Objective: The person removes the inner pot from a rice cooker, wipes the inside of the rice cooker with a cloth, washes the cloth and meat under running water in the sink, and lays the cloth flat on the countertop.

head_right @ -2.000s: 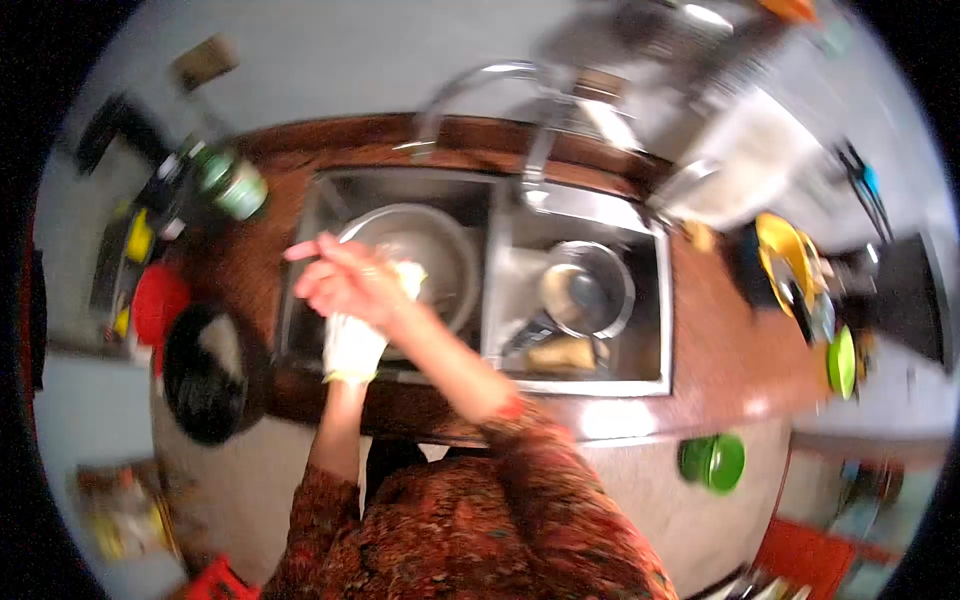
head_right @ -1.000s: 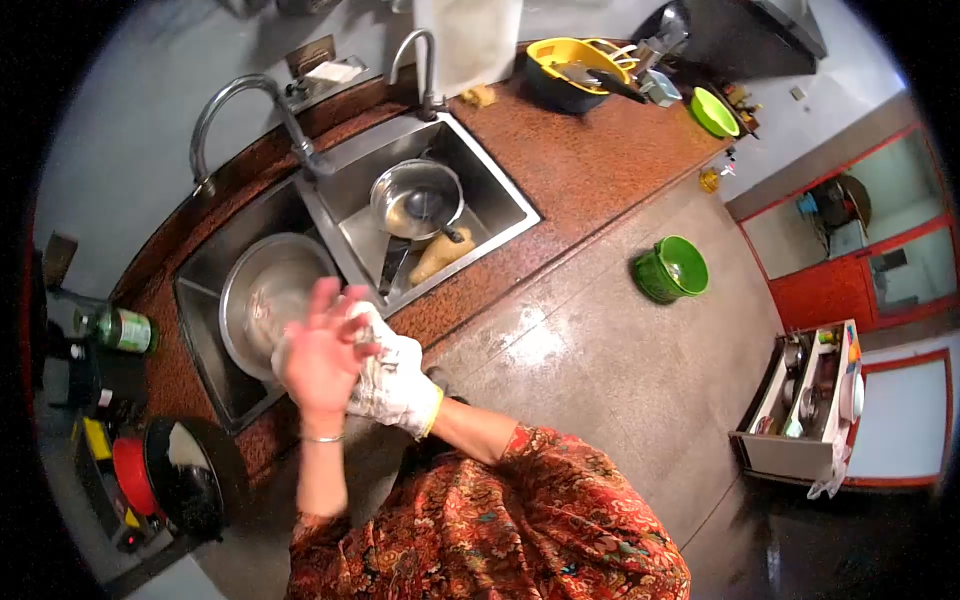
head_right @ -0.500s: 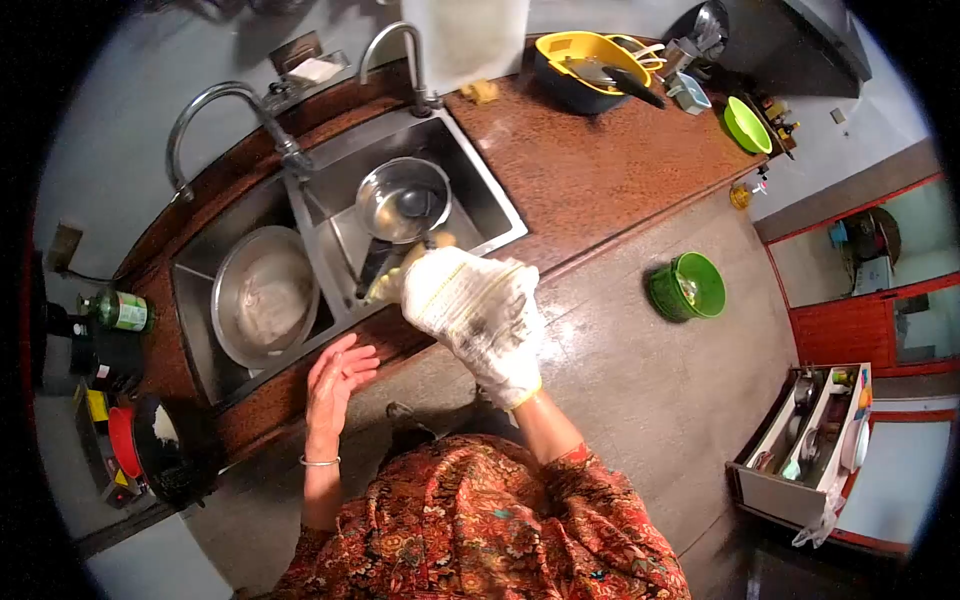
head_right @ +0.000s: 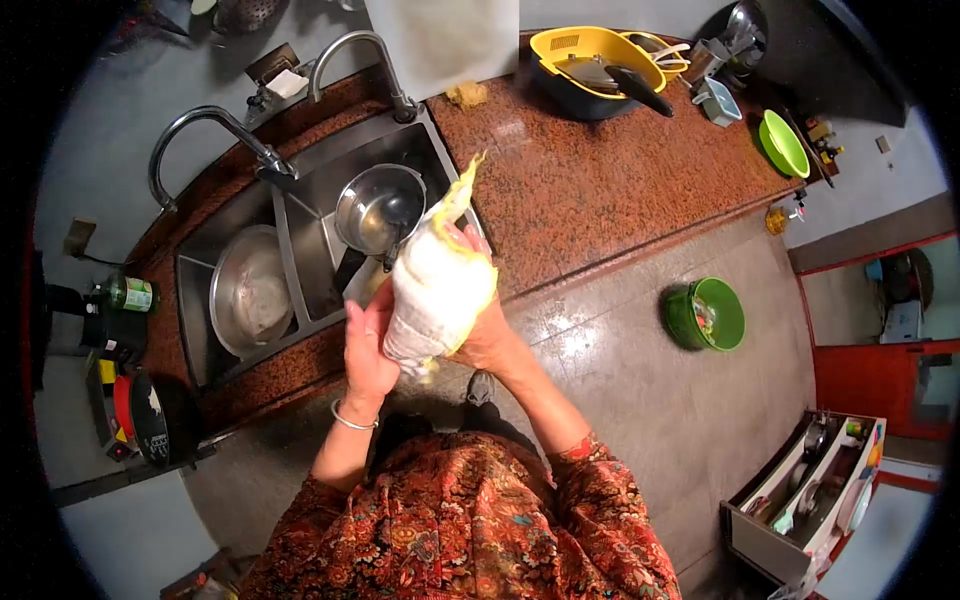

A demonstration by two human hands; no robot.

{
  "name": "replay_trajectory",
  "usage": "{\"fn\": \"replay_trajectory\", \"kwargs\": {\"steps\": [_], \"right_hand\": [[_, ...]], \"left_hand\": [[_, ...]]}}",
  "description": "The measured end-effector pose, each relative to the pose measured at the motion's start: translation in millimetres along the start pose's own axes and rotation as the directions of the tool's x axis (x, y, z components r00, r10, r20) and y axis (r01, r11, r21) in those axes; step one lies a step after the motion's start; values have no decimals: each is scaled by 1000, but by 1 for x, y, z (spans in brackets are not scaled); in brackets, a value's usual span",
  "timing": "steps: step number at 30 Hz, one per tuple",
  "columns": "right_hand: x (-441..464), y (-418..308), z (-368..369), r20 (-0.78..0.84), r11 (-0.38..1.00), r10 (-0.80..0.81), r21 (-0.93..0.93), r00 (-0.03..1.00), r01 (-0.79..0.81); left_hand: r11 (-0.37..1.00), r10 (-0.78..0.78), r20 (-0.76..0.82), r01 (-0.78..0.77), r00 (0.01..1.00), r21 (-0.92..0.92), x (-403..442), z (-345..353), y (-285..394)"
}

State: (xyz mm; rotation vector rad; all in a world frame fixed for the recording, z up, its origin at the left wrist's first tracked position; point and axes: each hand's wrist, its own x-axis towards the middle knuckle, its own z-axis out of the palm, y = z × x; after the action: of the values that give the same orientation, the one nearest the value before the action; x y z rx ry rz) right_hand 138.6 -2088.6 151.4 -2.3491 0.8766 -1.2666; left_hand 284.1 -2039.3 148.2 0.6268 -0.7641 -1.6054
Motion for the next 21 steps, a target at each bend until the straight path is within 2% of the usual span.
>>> {"fn": "replay_trajectory", "kwargs": {"steps": [1, 4, 5, 6, 8, 9, 10, 12, 14, 15, 16, 18, 21], "right_hand": [[5, 0, -1, 17, 999, -40, -32, 999, 41], [19, -8, 4, 130, 979, -157, -111, 979, 171], [21, -17, 10, 156, 969, -181, -141, 971, 203], [24, -25, 17, 151, 959, -252, -93, 956, 268], [25, -34, 42, 370, 973, -228, 61, 900, 222], [18, -43, 52, 367, 981, -184, 4, 912, 196], [27, -57, 45, 385, 980, -156, -52, 910, 190], [26, -70, 54, 446, 993, -85, -33, 891, 111], [25, -78, 62, 494, 977, -104, -113, 863, 182], [26, -80, 66, 513, 964, -116, -147, 850, 221], [28, -80, 71, 498, 977, -117, -98, 859, 190], [30, -77, 82, 466, 992, -110, -3, 878, 126], [38, -78, 87, 283, 981, -155, 158, 946, 114]], "left_hand": [[996, 26, 8, -26, 1000, 84, 0, -3, 1], [999, 2, 9, -2, 1000, -35, 3, -10, 9], [989, -119, -104, 110, 987, -95, 4, -10, 21], [909, -87, 63, 105, 994, -404, 10, -31, 18], [754, 105, 186, 44, 977, -656, 6, -61, 8], [920, 130, 38, -106, 991, -378, 4, -66, 9], [987, 152, -110, -156, 982, -31, 5, -62, 17], [966, 184, -140, -153, 973, 206, 10, -80, 20], [972, 211, -210, -183, 955, 147, 13, -79, 48], [902, -30, -160, -42, 987, -429, 18, -65, 75], [939, -38, -147, -15, 988, -345, 20, -67, 90], [917, 146, -281, -236, 948, -320, 27, -54, 110], [851, 110, -239, -216, 965, -479, 18, -116, 112]]}}
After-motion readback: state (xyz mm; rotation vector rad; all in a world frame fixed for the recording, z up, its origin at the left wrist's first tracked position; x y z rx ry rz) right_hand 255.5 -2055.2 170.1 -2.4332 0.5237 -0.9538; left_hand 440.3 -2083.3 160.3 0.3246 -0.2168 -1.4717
